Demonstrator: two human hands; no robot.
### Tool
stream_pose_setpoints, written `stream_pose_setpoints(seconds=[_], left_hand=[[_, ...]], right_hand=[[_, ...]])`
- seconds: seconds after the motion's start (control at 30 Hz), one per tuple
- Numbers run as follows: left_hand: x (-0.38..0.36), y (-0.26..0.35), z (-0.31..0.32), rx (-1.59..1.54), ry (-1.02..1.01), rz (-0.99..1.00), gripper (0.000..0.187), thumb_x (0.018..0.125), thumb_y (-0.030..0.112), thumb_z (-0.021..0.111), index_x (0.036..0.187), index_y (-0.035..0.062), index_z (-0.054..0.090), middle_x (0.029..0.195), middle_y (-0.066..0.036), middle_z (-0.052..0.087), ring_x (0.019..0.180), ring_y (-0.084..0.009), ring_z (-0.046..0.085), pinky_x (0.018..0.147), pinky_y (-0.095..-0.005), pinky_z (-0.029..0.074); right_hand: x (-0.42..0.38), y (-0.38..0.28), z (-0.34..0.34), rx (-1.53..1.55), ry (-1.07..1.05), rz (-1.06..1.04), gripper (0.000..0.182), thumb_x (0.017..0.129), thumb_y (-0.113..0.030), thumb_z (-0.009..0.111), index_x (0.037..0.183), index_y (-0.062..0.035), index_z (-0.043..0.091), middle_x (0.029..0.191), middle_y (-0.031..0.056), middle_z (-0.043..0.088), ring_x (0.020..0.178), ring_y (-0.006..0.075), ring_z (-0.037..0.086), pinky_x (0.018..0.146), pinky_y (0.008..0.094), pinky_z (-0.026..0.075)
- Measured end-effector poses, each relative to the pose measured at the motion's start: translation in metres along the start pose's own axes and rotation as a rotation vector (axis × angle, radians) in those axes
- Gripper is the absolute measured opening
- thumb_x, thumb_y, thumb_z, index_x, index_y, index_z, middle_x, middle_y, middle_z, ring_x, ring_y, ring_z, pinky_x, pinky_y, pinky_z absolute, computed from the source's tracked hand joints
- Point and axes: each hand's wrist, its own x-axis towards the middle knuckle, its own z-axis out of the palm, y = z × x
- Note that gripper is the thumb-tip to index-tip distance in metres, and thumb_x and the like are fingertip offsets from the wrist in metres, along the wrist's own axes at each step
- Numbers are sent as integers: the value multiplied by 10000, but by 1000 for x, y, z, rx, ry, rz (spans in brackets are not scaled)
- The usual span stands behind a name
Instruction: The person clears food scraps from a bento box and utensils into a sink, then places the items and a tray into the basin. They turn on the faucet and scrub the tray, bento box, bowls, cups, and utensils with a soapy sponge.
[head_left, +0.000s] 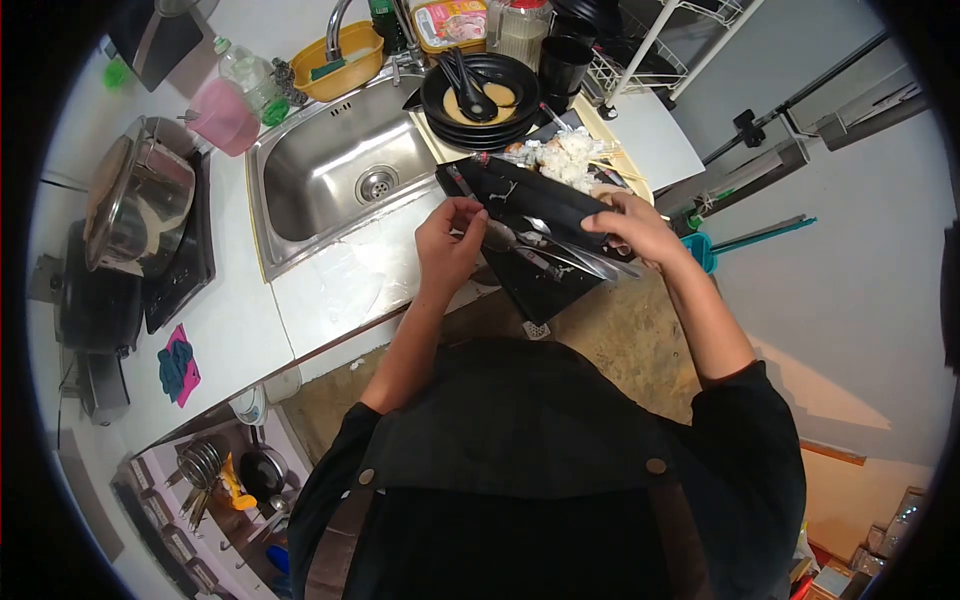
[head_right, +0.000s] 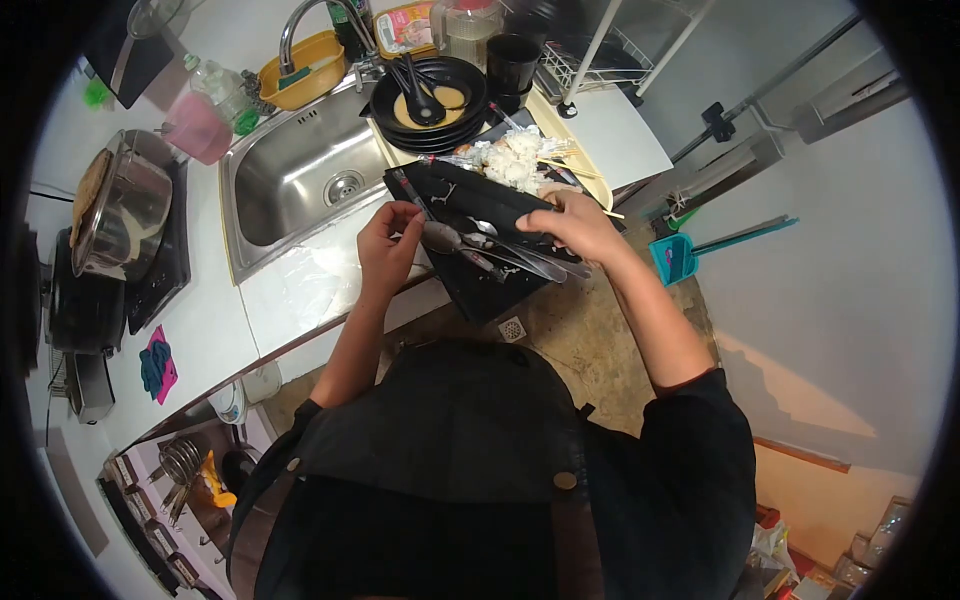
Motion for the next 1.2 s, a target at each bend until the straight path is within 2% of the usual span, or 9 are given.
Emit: stream_pose_setpoints(seconds=[0.1, 0.33, 0.43, 0.63, 0.77, 0.9, 1.0, 1.1, 1.2], left_hand=[[7, 5, 2, 70, 49, 54, 176, 819, 60, 596, 992, 30, 592, 840, -30, 604, 754, -83, 554, 635, -214, 449], [47, -11, 18, 291, -32, 381, 327, 876, 157, 477, 1152, -18, 507, 947, -183, 585, 865, -334, 550, 776, -387, 422], [48, 9, 19, 320, -93, 269, 337, 884, 195, 465, 1131, -27, 518, 937, -211, 576, 866, -378, 538, 773, -424, 406], [56, 15, 26, 359, -161, 246, 305, 876, 211, 481, 1041, -38, 545, 813, -199, 580, 805, -355, 554, 740, -389, 421], [43, 39, 22, 86, -174, 29, 317, 863, 226, 550, 1038, -37, 535, 827, -142, 583, 804, -239, 564, 768, -305, 419], [28, 11, 37, 86, 268, 247, 498, 849, 265, 596, 1192, -46, 412, 986, -109, 524, 911, -176, 512, 812, -294, 402], [-3, 48, 52, -542, 183, -442, 428, 855, 291, 591, 1175, 37, 461, 986, -67, 537, 954, -137, 495, 802, -321, 416], [-8, 60, 65, -686, -123, -652, 400, 826, 309, 626, 1108, 61, 491, 956, -44, 543, 921, -138, 519, 785, -320, 434], [0, 41, 71, -793, -135, -630, 442, 795, 336, 663, 1081, 45, 493, 920, -35, 545, 780, -115, 538, 687, -252, 442]], right_hand=[[2, -1, 1, 560, -159, 217, 287, 750, -260, 637, 910, -28, 583, 739, 20, 569, 535, 43, 515, 436, 168, 419], [12, 13, -3, 704, -255, 271, 330, 781, -280, 604, 971, -14, 554, 770, 76, 618, 548, 130, 582, 427, 231, 460], [-3, 0, 2, 882, -220, 289, 329, 824, -312, 540, 973, -19, 554, 781, 113, 632, 582, 179, 610, 446, 254, 472], [0, 9, 7, 852, -241, 257, 337, 874, -337, 454, 980, -35, 559, 769, 87, 633, 586, 172, 608, 480, 273, 489], [-6, 13, 10, 853, -191, 213, 289, 868, -315, 494, 966, -53, 565, 765, 56, 632, 570, 130, 592, 490, 263, 491], [-11, 15, 18, 959, -198, 94, 250, 866, -296, 514, 953, -69, 572, 784, 44, 640, 565, 125, 587, 517, 252, 492], [-16, 10, 35, 916, 4, -69, 238, 849, -254, 561, 931, -67, 438, 701, -11, 502, 585, 86, 510, 551, 225, 448], [-19, 12, 52, 325, 204, -332, 364, 814, -255, 633, 929, -25, 376, 682, 6, 450, 589, 131, 487, 577, 257, 405], [-31, 6, 52, -106, 227, -472, 420, 813, -310, 643, 955, -9, 387, 714, 82, 512, 597, 218, 516, 597, 307, 426]])
